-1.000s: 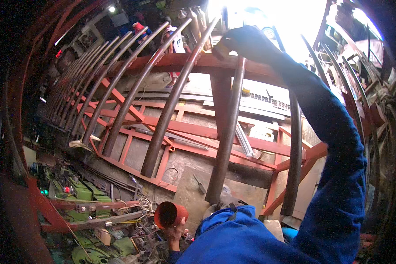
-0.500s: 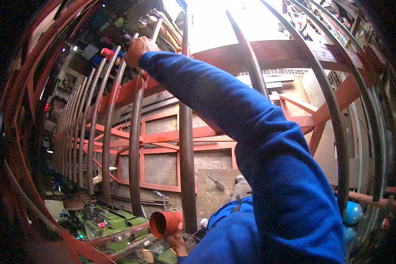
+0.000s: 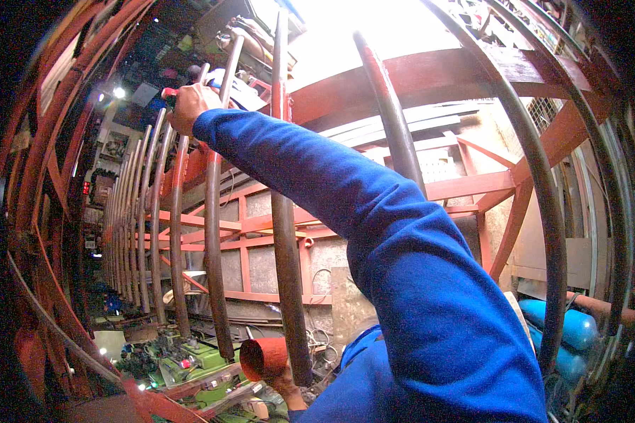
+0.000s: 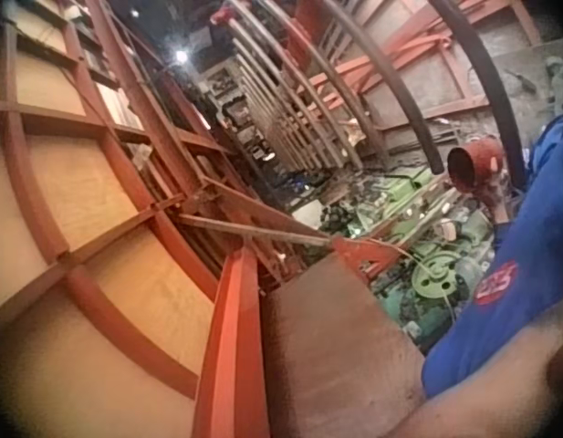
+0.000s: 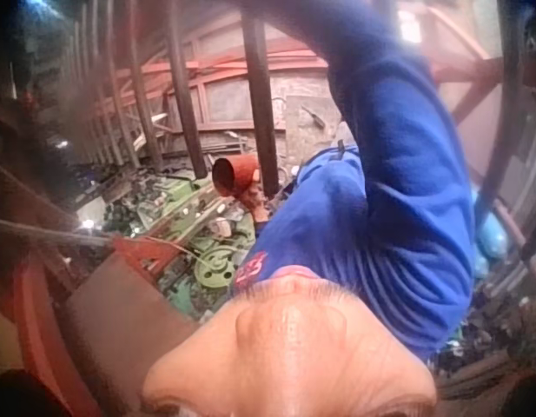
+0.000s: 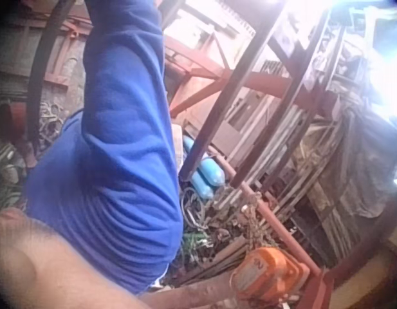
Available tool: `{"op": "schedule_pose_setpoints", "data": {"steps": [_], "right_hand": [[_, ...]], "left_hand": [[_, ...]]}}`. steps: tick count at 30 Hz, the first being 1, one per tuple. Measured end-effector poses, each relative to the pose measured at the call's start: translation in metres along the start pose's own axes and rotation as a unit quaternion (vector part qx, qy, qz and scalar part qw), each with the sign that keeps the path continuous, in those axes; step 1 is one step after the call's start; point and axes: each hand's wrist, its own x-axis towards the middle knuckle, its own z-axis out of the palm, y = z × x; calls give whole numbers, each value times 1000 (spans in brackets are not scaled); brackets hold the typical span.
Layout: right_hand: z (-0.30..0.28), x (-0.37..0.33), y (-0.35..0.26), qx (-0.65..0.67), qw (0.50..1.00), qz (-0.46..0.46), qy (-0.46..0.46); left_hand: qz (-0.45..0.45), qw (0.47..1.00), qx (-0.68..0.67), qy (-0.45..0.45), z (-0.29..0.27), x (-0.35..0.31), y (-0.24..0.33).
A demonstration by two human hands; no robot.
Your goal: The person paints vertical metal bars of a large red metal frame using a paintbrush. They repeatedly dip the brush into a small container held in the other hand and apply paint to the bars. The camera is head-mounted and shakes significantly during the task.
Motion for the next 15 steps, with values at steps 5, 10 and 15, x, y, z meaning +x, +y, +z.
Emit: {"op": "schedule_pose_setpoints", "data": {"steps": [5, 10, 15], "right_hand": [[-27, -14, 11, -97, 995, -8, 2], [-30, -20, 20, -41, 999, 10, 25], [-31, -34, 15, -57, 985, 163, -22]], "left_hand": [[-63, 992, -109, -7, -17, 6, -44], [-70, 993, -98, -7, -6, 5, -31], [-64, 996, -67, -12, -3, 0, -18]]}}
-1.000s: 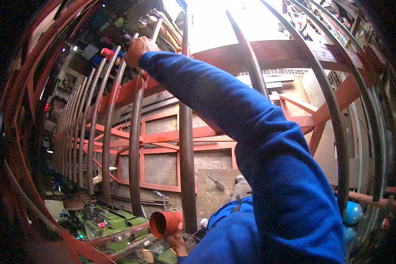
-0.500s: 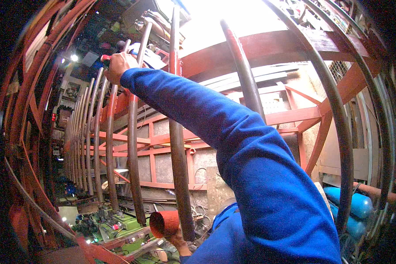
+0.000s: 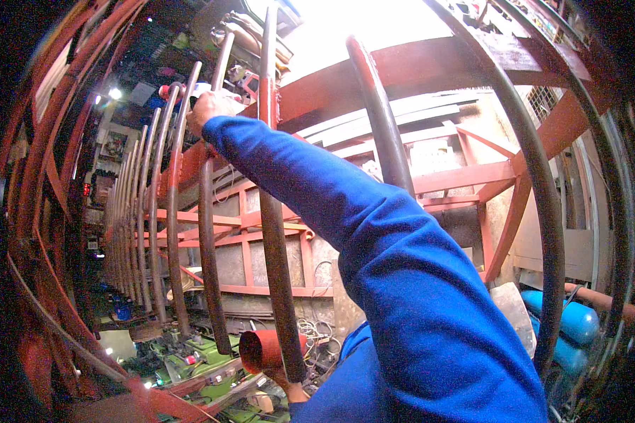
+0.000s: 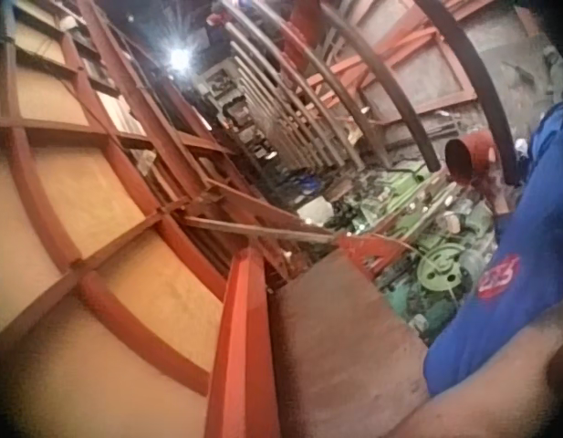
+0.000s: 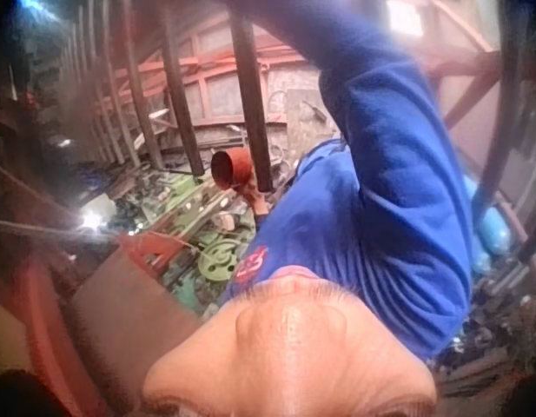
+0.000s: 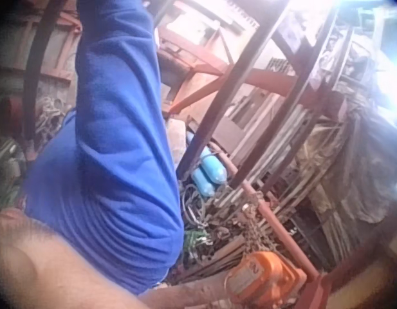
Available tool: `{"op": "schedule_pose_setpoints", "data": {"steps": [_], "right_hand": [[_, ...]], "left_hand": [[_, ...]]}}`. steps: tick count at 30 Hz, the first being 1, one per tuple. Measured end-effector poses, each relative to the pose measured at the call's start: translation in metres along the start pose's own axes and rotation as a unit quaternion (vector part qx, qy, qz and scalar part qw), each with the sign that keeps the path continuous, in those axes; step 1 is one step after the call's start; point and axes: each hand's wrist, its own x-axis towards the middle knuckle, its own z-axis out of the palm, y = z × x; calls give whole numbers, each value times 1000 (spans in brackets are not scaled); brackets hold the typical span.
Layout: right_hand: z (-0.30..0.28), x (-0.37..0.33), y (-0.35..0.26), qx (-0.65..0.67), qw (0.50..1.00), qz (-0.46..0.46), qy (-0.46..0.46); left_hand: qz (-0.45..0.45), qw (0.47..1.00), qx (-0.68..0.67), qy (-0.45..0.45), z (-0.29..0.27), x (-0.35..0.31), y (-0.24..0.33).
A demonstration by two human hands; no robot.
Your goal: The person paints vertical metal bars of a large red metal frame using a paintbrush. They repeatedly dip the brush into a small container held in the other hand and apply paint to the bars. The camera is head-mounted and shakes significantly during the task.
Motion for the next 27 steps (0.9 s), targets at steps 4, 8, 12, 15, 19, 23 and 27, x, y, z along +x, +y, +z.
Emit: {"op": "schedule_pose_setpoints", "data": {"steps": [4, 8, 12, 15, 19, 23, 27], "right_hand": [[-2, 7, 10, 52, 998, 37, 17], [-4, 0, 20, 29, 999, -7, 21], [-6, 10, 9, 10, 1000, -17, -16], [-11, 0, 8, 70, 997, 4, 19], [-1, 4, 7, 19, 997, -74, -1], [-10, 12, -10, 35, 999, -38, 15], [-11, 3, -5, 49, 999, -11, -17]], "left_hand": [[-2, 1000, 12, -8, 3, 1, 4], [3, 1000, 15, -12, 4, 2, 8], [6, 1000, 22, -14, 1, 2, 10], [4, 1000, 28, -13, 1, 0, 11], [6, 999, 35, -24, 6, 4, 15], [2, 999, 45, -21, 6, -2, 15], [8, 998, 59, -20, 12, -7, 19]]}}
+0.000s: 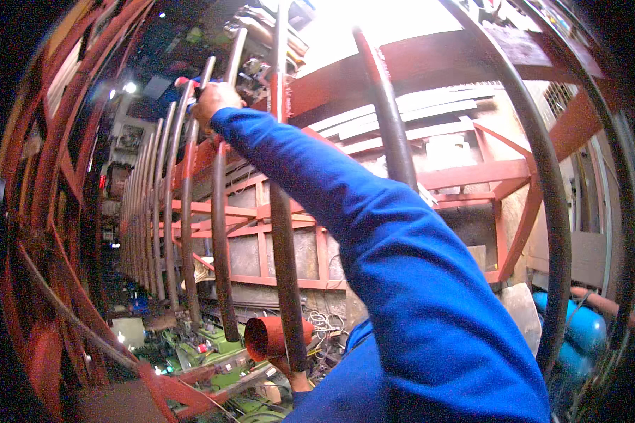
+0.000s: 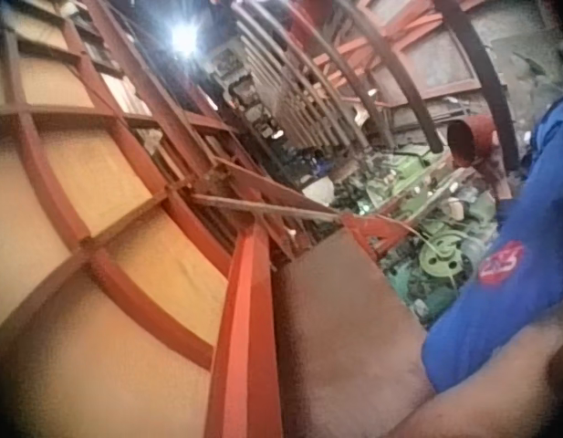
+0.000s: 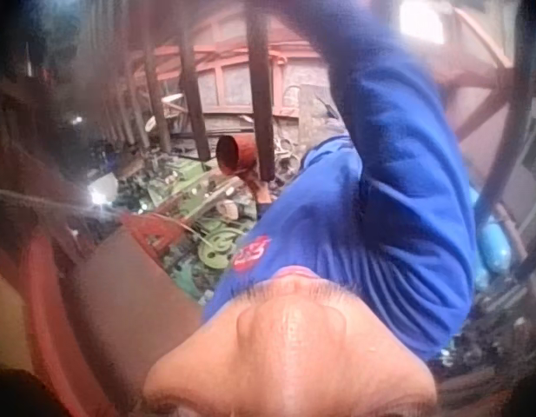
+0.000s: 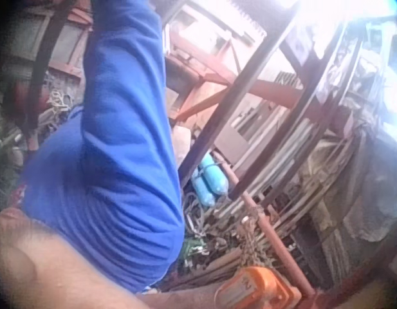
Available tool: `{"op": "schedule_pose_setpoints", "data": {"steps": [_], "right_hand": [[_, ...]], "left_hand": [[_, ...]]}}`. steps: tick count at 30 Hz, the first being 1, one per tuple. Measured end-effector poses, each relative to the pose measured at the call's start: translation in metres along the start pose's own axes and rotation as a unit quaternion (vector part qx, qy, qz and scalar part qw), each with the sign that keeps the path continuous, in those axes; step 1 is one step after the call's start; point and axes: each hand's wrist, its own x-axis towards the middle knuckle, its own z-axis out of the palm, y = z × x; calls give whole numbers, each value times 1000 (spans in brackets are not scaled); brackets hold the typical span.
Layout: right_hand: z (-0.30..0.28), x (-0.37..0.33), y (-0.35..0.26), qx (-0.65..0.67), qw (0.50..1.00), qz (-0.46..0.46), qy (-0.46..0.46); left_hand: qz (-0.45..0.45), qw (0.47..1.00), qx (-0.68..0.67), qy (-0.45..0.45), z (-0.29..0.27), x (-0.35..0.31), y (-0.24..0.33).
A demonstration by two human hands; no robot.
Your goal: The person paints vertical metal bars of a large red metal frame using a paintbrush. They repeatedly dip the brush into a small container held in the other hand and apply paint to the bars. The camera is head-mounted and shakes significantly during the task.
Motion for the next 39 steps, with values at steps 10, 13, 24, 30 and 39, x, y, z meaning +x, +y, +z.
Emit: {"op": "schedule_pose_setpoints", "data": {"steps": [10, 13, 24, 30, 39], "right_hand": [[13, 20, 3, -23, 998, -64, 2], [21, 33, 13, -61, 995, -81, 16], [67, 10, -62, -90, 972, -216, -27], [132, 23, -54, -37, 994, -92, 38], [207, 13, -32, -152, 979, -136, 8]], "left_hand": [[16, 999, 27, 28, 29, -6, 21], [30, 999, 24, 26, 41, -2, 26], [41, 994, -26, 100, 32, -33, 31], [73, 982, -16, 174, 23, -54, 9], [2, 965, -23, 262, -3, -77, -23]]}}
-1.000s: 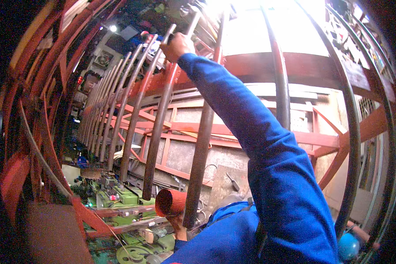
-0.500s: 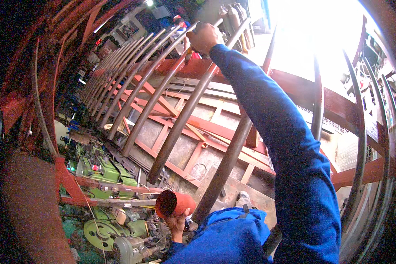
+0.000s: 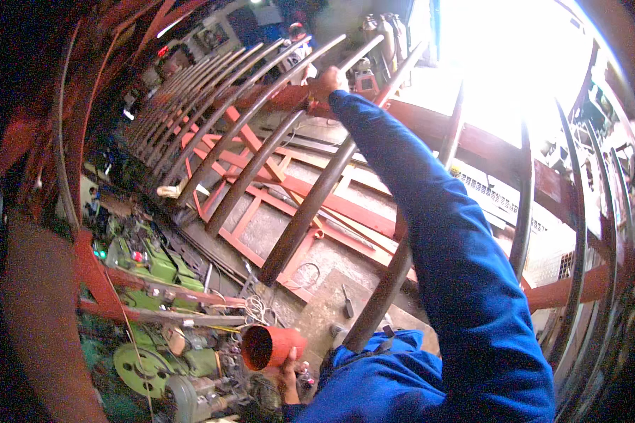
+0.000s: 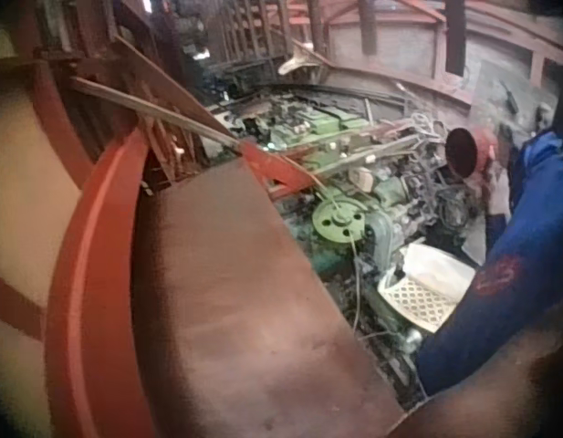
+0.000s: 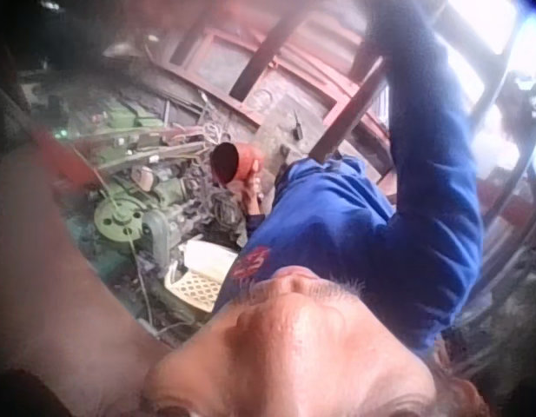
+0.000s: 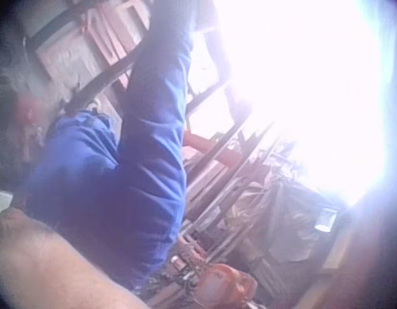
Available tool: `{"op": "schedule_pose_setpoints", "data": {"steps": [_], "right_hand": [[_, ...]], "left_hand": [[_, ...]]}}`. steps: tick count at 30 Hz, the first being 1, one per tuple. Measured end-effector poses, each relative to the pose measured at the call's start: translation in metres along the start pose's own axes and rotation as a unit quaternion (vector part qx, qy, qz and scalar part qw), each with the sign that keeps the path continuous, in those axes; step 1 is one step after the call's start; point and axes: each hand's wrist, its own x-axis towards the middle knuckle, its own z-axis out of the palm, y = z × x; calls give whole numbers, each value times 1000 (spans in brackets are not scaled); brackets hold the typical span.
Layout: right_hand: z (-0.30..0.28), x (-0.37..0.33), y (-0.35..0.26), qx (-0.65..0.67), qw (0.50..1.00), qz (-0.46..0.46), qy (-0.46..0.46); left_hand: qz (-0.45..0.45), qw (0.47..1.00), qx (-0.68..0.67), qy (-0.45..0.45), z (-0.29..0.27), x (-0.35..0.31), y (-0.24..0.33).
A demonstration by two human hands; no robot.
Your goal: The person paints vertical metal bars of a large red metal frame using a paintbrush. They repeatedly dip the brush into a small container held in the other hand and apply paint to the bars. The camera is head-mounted and shakes significantly during the task.
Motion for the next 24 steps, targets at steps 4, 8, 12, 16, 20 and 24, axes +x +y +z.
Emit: {"op": "schedule_pose_setpoints", "data": {"steps": [4, 8, 12, 16, 20, 24], "right_hand": [[-9, -13, -63, 55, 959, -278, -17], [-88, -87, -142, 151, 904, -384, -111], [-146, -165, -191, 218, 847, -383, -296], [-137, -260, -217, 330, 704, -356, -518], [-140, -315, -233, 277, 651, -350, -614], [-98, -365, -224, 254, 622, -418, -611]], "left_hand": [[-24, 998, 25, 59, -36, 4, 13], [-18, 997, 28, 64, -47, 35, 53], [19, 1000, -19, 1, -34, 90, 114], [59, 997, -43, 24, -63, 97, 124], [122, 992, -8, 8, -65, 113, 129], [178, 984, -1, 0, -67, 127, 136]]}}
